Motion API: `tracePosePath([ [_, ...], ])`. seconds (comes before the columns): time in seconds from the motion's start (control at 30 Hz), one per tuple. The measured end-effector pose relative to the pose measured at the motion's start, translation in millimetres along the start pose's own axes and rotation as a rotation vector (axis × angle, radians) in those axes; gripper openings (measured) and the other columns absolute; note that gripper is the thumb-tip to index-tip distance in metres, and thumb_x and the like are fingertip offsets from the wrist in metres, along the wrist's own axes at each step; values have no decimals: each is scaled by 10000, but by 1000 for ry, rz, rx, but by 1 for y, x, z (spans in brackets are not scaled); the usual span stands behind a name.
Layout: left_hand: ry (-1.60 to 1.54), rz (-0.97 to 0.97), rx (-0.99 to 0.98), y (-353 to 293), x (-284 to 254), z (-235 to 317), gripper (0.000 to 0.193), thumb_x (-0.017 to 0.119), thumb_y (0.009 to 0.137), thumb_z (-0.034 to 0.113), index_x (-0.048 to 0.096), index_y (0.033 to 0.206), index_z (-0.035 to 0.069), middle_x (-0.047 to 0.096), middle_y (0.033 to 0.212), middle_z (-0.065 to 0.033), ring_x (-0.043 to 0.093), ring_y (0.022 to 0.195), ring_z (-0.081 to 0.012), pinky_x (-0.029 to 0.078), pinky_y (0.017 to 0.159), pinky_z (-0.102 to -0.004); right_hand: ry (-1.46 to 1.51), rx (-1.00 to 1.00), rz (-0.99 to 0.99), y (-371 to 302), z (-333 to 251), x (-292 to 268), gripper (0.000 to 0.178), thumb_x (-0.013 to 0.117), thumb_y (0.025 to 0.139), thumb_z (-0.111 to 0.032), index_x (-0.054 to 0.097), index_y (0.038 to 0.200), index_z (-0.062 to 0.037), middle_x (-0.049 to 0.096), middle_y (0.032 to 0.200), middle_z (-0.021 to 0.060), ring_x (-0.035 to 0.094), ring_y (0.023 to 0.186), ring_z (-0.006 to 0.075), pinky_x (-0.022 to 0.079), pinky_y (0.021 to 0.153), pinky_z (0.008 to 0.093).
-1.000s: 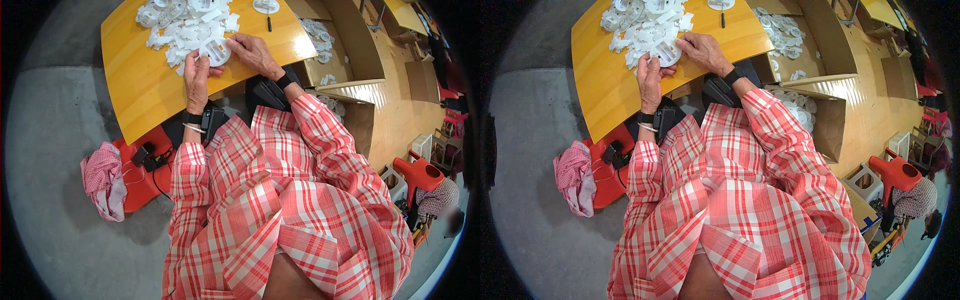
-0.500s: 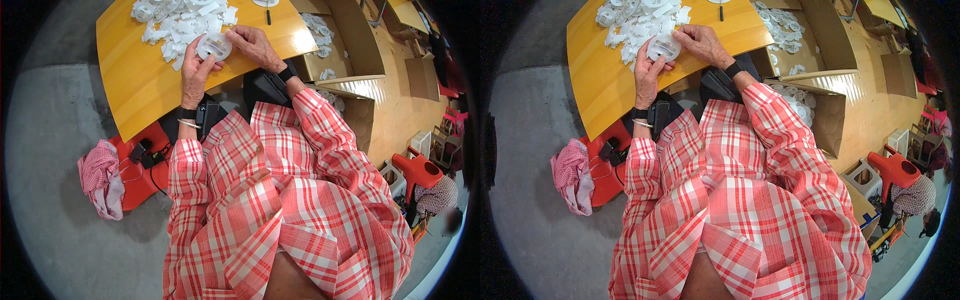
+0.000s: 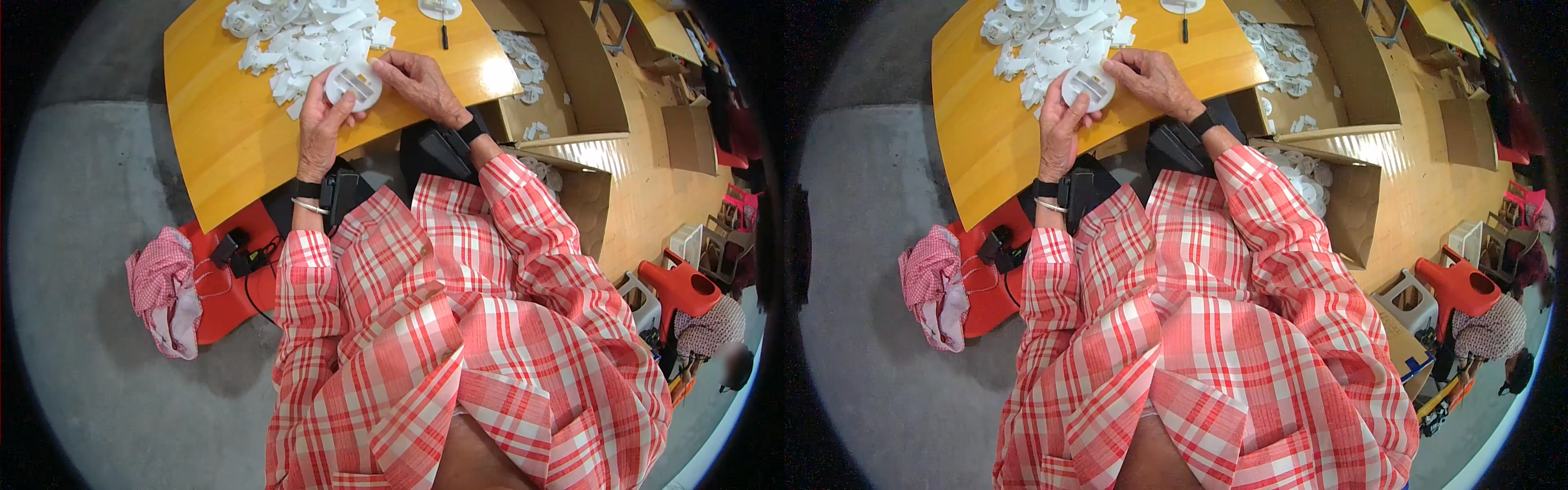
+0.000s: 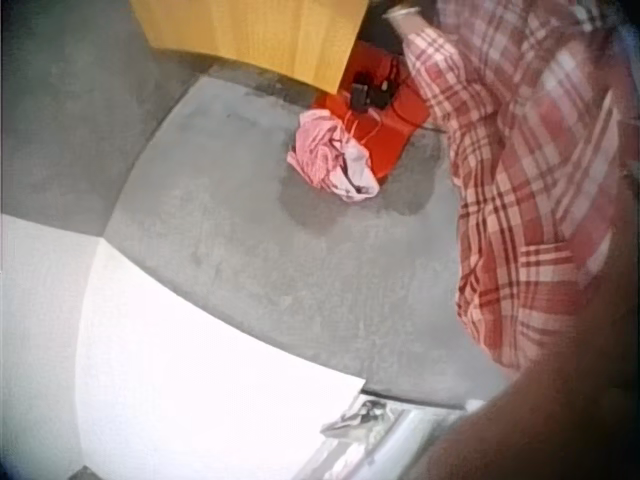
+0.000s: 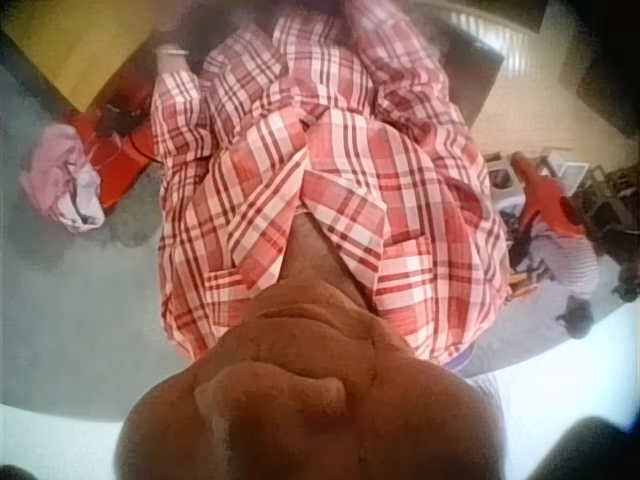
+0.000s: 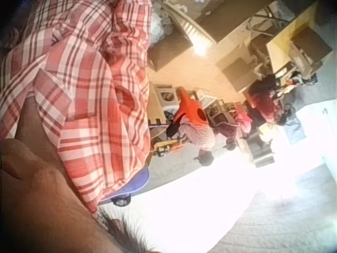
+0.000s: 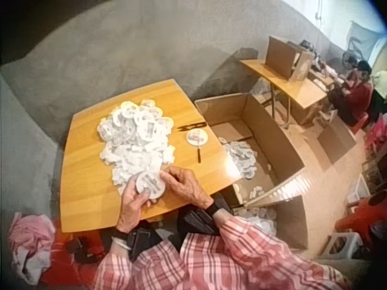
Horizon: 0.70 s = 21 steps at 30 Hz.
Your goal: Assembling small white plastic components on a wooden table.
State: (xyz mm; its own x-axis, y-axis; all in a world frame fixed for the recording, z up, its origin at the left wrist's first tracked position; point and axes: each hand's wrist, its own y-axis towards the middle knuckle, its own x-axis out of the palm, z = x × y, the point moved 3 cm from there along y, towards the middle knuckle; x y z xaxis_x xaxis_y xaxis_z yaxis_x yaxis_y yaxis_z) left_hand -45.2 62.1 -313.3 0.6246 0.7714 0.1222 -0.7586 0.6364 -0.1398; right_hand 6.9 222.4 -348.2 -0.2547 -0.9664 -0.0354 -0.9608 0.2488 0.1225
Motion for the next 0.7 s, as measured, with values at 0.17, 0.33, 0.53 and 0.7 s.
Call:
tracePosePath([
  [0.17,-75,18,5,-2,-5,-2,421,598,874,119,423,1245,22,610,948,-67,568,653,-105,412,529,-204,68,79,-14,-3,-4,-1,322,518,945,-315,601,878,-11,492,688,-38,406,628,52,353,570,201],
  [0.33,-190,359,252,-5,-18,0,402,594,878,113,372,1203,33,602,986,-120,616,669,-203,458,537,-249,-17,-17,225,2,4,-4,288,552,924,-290,609,917,-8,554,693,19,480,616,84,406,565,225],
  [0.53,-273,519,300,-4,-25,-4,398,576,896,150,336,1195,45,582,1024,-139,623,715,-239,510,609,-299,-265,-127,184,1,2,3,205,596,880,-251,623,994,-84,613,770,74,585,646,166,468,588,277],
  [0.7,-231,511,284,-4,-32,-12,391,565,901,155,331,1193,41,579,1005,-132,600,664,-216,499,591,-296,-659,-335,27,-4,-1,18,199,608,847,-248,620,1038,-191,582,840,59,608,723,223,489,613,319],
])
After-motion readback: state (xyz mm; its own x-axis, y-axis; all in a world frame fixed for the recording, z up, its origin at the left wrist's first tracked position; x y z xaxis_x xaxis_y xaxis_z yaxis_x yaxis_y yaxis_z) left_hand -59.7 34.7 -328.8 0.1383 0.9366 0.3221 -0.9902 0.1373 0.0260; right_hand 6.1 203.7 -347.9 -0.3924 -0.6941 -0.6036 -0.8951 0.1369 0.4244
